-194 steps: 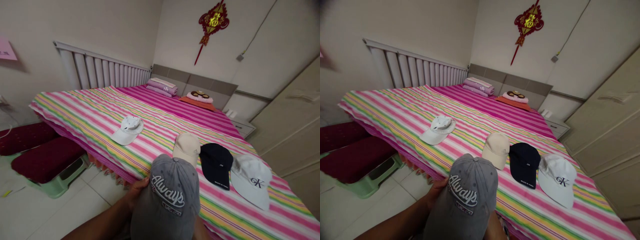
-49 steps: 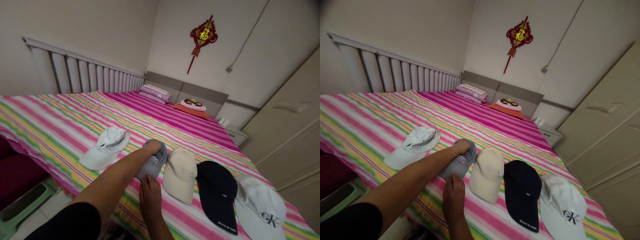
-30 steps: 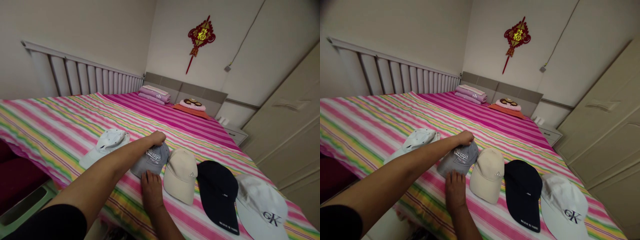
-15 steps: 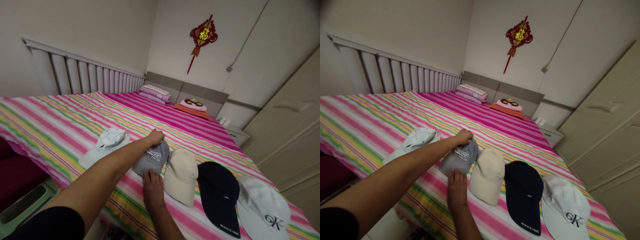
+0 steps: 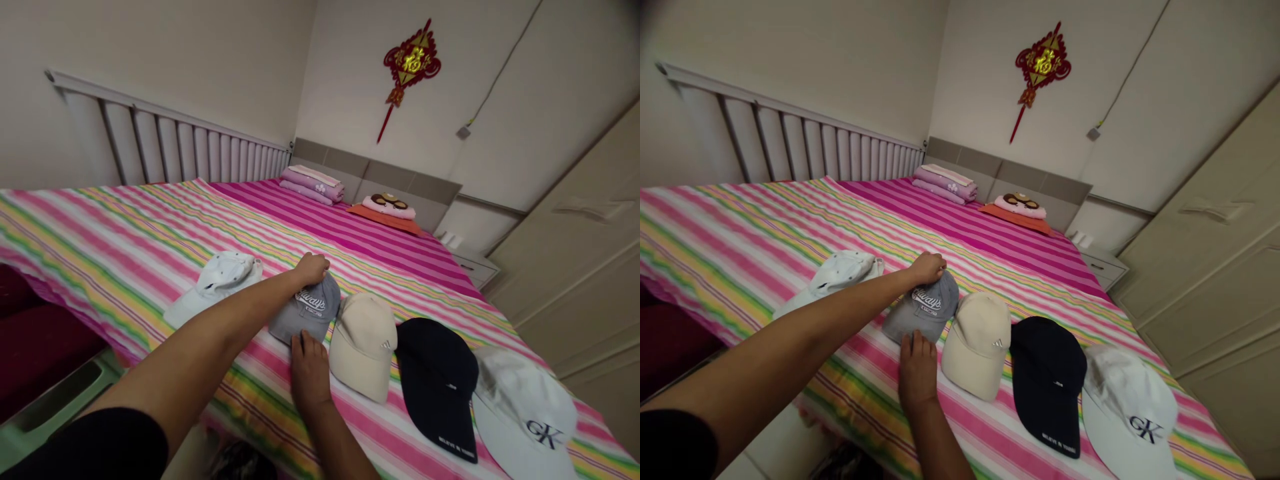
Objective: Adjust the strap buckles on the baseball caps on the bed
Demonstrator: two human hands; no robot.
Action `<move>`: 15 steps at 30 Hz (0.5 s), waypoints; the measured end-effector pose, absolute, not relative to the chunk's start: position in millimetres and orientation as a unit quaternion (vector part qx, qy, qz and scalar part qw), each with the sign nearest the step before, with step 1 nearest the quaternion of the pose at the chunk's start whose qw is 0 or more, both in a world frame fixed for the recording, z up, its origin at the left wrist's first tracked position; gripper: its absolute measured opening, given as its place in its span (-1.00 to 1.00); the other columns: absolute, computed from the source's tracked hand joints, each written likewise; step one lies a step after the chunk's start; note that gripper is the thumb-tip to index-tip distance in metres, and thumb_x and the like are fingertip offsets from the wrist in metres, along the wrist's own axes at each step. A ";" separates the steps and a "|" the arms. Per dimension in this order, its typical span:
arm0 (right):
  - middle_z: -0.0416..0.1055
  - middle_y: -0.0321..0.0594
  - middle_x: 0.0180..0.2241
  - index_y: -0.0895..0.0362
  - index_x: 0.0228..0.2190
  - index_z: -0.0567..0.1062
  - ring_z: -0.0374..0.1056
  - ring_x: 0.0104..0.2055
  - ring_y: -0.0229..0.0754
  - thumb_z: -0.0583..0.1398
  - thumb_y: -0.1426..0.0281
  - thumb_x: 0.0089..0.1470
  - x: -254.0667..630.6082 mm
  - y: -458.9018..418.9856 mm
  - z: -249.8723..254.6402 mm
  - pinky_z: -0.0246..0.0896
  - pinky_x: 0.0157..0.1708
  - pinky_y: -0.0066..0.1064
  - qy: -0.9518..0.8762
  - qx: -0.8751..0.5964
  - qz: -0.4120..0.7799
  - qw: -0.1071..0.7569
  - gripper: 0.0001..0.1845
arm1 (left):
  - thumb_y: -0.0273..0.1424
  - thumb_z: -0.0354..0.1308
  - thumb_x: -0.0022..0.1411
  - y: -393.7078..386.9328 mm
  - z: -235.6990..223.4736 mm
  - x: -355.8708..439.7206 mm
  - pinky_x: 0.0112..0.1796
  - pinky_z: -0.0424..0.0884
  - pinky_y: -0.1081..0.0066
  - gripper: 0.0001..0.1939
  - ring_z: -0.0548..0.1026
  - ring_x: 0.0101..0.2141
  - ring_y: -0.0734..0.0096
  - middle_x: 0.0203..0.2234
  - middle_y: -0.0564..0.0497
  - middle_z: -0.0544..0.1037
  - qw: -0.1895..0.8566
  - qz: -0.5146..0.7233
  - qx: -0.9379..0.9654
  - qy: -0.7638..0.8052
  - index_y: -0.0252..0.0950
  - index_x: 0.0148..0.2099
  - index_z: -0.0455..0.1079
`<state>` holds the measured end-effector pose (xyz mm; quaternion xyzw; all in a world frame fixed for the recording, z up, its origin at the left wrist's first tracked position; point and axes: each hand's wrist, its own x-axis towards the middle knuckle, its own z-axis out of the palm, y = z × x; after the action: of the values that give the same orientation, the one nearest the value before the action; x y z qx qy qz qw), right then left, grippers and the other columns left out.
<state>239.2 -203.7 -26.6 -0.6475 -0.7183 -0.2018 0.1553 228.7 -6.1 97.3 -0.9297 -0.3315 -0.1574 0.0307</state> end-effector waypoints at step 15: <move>0.35 -0.02 -0.34 0.25 -0.19 0.34 0.20 -0.35 -0.08 0.01 0.67 -0.04 234.6 -211.6 -22.7 0.08 -0.37 -0.26 -0.723 -0.632 -0.202 0.191 -0.67 | -0.43 -0.03 0.05 4.3 90.2 95.0 -0.16 0.29 0.46 -0.68 0.42 -0.18 0.38 -0.20 0.00 0.49 -0.055 -0.258 -0.841 -0.472 -0.28 -0.14 0.41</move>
<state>234.6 -211.6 -22.7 -0.6321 -0.7232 -0.2023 0.1910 95.0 4.3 90.2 -0.8412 -0.4720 -0.2578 -0.0555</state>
